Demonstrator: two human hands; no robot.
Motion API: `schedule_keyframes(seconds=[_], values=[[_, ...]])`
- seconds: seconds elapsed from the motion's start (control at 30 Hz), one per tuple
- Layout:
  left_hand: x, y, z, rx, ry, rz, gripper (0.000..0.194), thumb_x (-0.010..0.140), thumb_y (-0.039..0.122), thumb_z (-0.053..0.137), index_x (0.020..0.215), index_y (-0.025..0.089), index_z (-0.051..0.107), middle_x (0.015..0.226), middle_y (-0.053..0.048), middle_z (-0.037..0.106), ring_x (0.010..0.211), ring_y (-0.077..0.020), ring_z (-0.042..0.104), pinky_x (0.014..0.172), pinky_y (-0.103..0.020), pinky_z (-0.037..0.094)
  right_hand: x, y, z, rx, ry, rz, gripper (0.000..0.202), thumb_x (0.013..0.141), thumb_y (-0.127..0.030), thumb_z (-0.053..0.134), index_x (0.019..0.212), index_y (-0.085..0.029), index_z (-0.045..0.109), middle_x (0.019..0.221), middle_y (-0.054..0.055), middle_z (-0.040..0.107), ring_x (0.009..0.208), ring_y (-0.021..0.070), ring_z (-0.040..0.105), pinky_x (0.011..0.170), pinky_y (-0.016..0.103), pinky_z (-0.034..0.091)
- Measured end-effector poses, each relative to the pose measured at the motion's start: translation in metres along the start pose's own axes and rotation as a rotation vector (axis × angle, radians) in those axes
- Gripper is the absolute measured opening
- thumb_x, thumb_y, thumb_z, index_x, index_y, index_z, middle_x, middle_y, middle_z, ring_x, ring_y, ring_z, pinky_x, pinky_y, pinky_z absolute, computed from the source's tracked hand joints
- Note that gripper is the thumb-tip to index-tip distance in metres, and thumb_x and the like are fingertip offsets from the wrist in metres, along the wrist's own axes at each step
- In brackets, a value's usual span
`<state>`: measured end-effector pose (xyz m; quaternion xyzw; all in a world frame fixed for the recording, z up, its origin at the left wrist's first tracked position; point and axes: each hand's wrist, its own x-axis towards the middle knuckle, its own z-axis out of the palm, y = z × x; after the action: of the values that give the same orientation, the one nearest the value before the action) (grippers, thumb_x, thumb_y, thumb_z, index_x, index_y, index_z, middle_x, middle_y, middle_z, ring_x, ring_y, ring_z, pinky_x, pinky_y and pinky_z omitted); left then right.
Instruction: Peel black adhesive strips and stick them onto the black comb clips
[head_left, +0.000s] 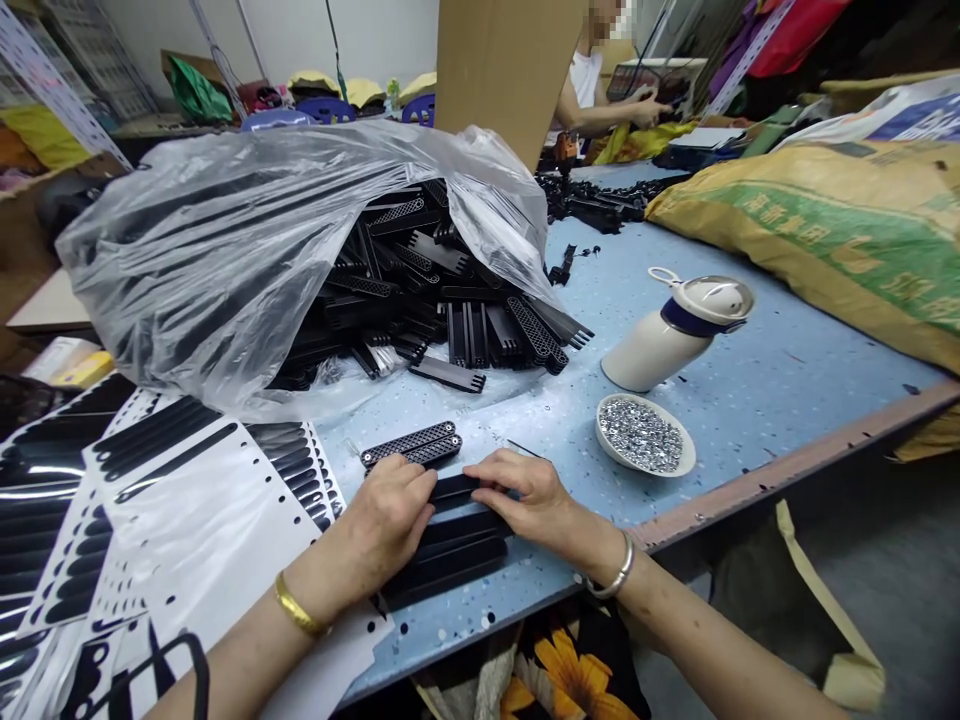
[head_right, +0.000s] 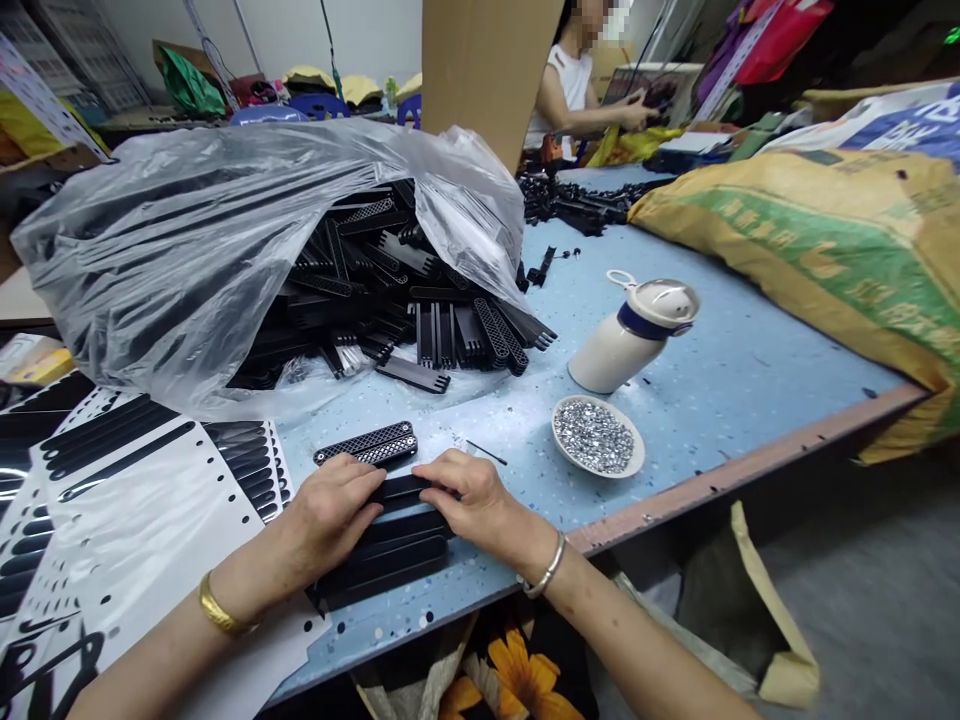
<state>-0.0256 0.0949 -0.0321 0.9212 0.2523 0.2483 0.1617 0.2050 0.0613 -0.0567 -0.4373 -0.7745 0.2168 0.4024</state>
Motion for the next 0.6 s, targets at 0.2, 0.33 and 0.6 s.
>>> schedule_keyframes(seconds=[0.2,0.33,0.6], values=[[0.000,-0.003,0.013,0.062,0.110,0.083,0.024,0.090,0.000,0.044,0.086,0.011,0.065,0.071,-0.009,0.065,0.067,-0.0206,0.052,0.062,-0.035,0.050,0.003,-0.003,0.001,-0.006,-0.052,-0.054,0.019,0.094,-0.013,0.056,0.094,-0.017,0.074,0.085,0.008,0.071,0.076,0.0170,0.068,0.069,0.027,0.056],[0.001,-0.005,0.018,0.061,0.175,0.107,0.021,0.089,0.000,0.046,0.090,0.010,0.065,0.069,-0.009,0.067,0.065,-0.0209,0.055,0.060,-0.035,0.049,0.002,-0.003,0.005,-0.002,0.001,-0.050,0.022,0.090,-0.009,0.056,0.079,-0.019,0.072,0.077,0.004,0.068,0.068,0.0148,0.066,0.062,0.024,0.054],[-0.002,-0.009,0.006,-0.097,0.046,0.042,0.028,0.089,0.008,0.052,0.113,0.015,0.065,0.086,-0.009,0.071,0.076,-0.0210,0.061,0.070,-0.036,0.051,0.001,-0.003,0.007,0.000,0.007,0.010,0.020,0.084,-0.006,0.058,0.091,-0.019,0.071,0.078,0.003,0.065,0.066,0.0146,0.062,0.062,0.025,0.052]])
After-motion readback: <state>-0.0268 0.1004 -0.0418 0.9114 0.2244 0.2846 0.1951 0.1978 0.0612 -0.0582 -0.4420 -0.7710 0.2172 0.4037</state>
